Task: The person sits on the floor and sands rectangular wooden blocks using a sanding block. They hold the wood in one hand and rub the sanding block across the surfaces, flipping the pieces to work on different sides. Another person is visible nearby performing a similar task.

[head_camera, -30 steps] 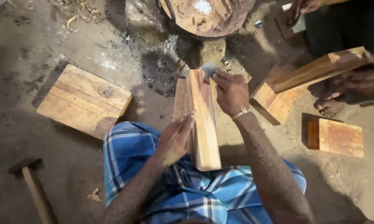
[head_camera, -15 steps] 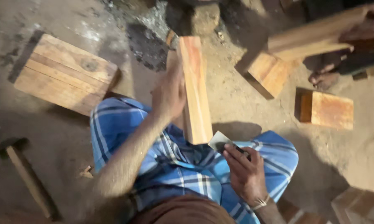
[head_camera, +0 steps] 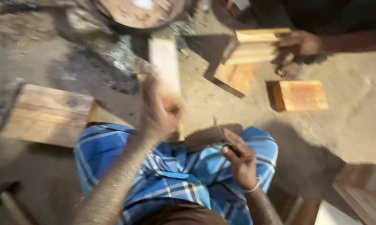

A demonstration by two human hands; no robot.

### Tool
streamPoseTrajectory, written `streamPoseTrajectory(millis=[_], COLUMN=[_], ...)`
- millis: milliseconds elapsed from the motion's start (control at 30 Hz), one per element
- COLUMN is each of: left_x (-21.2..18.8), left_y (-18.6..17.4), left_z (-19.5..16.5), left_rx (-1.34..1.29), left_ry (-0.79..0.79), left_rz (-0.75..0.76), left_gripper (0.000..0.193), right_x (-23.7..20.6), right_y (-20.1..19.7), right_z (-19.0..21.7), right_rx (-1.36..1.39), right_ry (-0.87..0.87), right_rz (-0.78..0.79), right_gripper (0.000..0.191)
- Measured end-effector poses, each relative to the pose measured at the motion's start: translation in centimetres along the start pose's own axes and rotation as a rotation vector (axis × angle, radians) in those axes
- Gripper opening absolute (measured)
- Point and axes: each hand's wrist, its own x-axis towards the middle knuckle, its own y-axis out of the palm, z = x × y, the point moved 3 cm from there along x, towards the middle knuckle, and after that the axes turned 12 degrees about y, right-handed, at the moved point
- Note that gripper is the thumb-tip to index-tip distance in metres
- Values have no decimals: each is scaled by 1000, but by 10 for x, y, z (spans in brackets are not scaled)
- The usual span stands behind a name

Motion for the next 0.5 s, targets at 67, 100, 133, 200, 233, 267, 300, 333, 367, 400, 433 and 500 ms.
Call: streamPoseTrajectory(millis=[67,100,133,200,233,267,300,333,367,400,433,500], left_x=[-17,-25,-32,-40,-41,-42,-42,-42,-41,-40,-38,-35], left_y=[2,3,3,2,0,-3,-7,-11,-15,-19,-23,-29], left_z=[-29,-40,-49,-54,-54,-54,-53,-52,-51,-50,-50,-49], left_rx=[31,40,31,-9,-34,-18,1,22,1,-13,-27,-38], left_ry=[114,163,199,164,159,159,150,142,148,157,158,146], left_rz=[-40,-53,-59,-46,-43,-18,8,31,50,67,86,86], left_gripper=[101,100,99,102,104,104,105,105,105,105,105,104], right_x=[29,41,50,72,82,90,96,100,105,108,112,116], right_y=[14,21,29,40,48,55,62,65,69,74,73,71], right_z=[11,17,26,45,56,67,76,86,97,106,114,131], right_rx=[237,348,328,283,249,211,172,-13,-195,-374,-461,-652], right_ry=[6,24,-11,-77,-112,-142,-166,-272,-386,-505,-544,-593], right_rz=[51,78,106,123,149,178,214,147,74,1,-71,-224], right_gripper=[39,40,40,41,40,39,38,38,39,39,38,35])
